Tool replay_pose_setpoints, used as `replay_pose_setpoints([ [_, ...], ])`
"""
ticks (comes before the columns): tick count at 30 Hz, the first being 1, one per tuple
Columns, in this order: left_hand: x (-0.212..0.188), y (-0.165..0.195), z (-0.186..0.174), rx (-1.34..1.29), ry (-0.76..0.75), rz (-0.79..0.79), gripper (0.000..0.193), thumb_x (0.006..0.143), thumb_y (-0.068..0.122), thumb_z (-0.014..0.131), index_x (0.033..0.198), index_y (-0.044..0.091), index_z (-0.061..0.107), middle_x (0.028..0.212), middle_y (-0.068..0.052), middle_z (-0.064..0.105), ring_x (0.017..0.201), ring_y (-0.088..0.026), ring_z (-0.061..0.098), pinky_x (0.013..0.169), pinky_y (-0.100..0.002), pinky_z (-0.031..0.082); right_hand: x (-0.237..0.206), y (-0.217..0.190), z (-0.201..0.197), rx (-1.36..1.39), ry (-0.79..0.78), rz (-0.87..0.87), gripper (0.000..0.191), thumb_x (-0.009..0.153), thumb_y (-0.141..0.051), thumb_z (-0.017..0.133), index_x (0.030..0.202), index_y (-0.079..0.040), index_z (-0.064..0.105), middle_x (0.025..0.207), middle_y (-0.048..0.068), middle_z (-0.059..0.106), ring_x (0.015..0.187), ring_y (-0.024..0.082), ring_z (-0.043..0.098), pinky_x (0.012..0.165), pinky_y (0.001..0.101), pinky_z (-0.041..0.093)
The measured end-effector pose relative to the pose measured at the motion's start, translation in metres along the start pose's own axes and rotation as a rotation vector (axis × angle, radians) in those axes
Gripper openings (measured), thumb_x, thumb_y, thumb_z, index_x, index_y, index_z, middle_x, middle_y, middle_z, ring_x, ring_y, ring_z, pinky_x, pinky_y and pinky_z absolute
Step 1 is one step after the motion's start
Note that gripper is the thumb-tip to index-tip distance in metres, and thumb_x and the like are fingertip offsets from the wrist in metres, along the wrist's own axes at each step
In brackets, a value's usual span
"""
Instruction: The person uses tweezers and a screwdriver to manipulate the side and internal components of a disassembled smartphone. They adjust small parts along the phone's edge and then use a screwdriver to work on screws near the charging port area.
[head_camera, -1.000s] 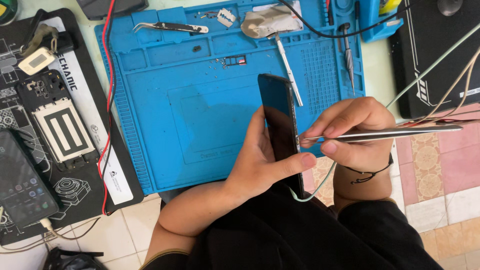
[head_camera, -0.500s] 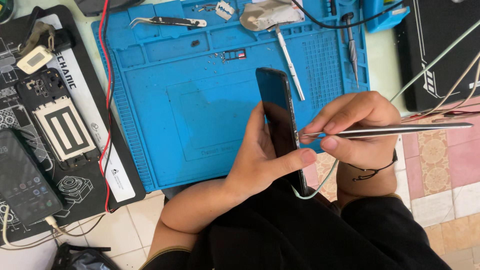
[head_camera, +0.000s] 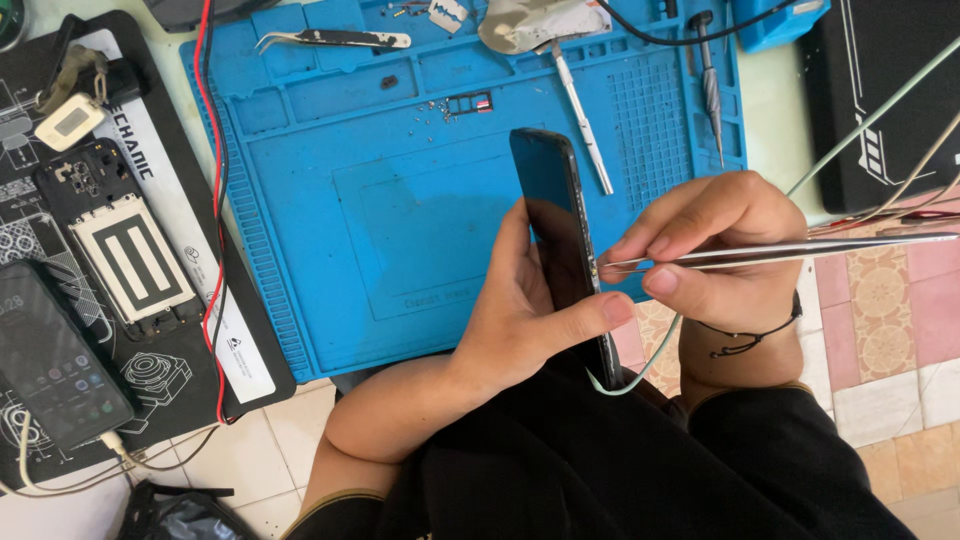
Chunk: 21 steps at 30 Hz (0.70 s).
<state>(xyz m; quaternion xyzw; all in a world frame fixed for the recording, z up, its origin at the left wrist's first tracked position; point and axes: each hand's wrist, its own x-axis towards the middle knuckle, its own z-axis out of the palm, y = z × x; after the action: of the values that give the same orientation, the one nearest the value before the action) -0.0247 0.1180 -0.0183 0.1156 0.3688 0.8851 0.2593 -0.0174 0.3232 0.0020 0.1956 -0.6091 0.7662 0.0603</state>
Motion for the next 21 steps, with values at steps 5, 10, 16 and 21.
replay_pose_setpoints([
  [5,0.0002,0.0020,0.0016,-0.016,0.004,-0.004,0.052,0.092,0.006,0.083,0.123,0.003,0.042,0.114,-0.009,0.056,0.109,-0.013,0.058,0.098,-0.030,0.051,0.0020,0.0003,0.0002,0.014,-0.002,-0.002,0.020,0.094,0.002,0.076,0.106,-0.001,0.060,0.098,0.022,0.072,0.086,0.024,0.078,0.076,0.0324,0.069],
  [10,-0.0001,0.0021,0.0023,-0.058,0.003,-0.013,0.055,0.092,0.008,0.083,0.128,0.004,0.041,0.117,-0.010,0.057,0.111,-0.013,0.058,0.105,-0.033,0.051,0.0033,0.0016,-0.0002,0.033,-0.005,-0.002,0.020,0.094,-0.001,0.076,0.106,-0.001,0.060,0.098,0.022,0.073,0.086,0.024,0.078,0.077,0.0329,0.069],
  [16,-0.0017,0.0029,0.0008,-0.006,0.001,-0.003,0.054,0.093,0.009,0.084,0.125,0.003,0.041,0.117,-0.011,0.059,0.112,-0.014,0.059,0.101,-0.031,0.051,0.0032,0.0016,0.0001,0.050,0.000,0.005,0.020,0.095,0.000,0.076,0.106,-0.001,0.060,0.098,0.022,0.072,0.088,0.025,0.078,0.079,0.0342,0.069],
  [21,-0.0013,0.0026,0.0014,-0.005,0.012,-0.005,0.054,0.093,0.009,0.084,0.126,0.003,0.041,0.118,-0.011,0.058,0.113,-0.014,0.059,0.101,-0.032,0.052,0.0036,0.0000,0.0010,0.050,-0.003,0.006,0.020,0.095,0.000,0.076,0.106,-0.001,0.060,0.099,0.022,0.072,0.089,0.025,0.078,0.079,0.0341,0.069],
])
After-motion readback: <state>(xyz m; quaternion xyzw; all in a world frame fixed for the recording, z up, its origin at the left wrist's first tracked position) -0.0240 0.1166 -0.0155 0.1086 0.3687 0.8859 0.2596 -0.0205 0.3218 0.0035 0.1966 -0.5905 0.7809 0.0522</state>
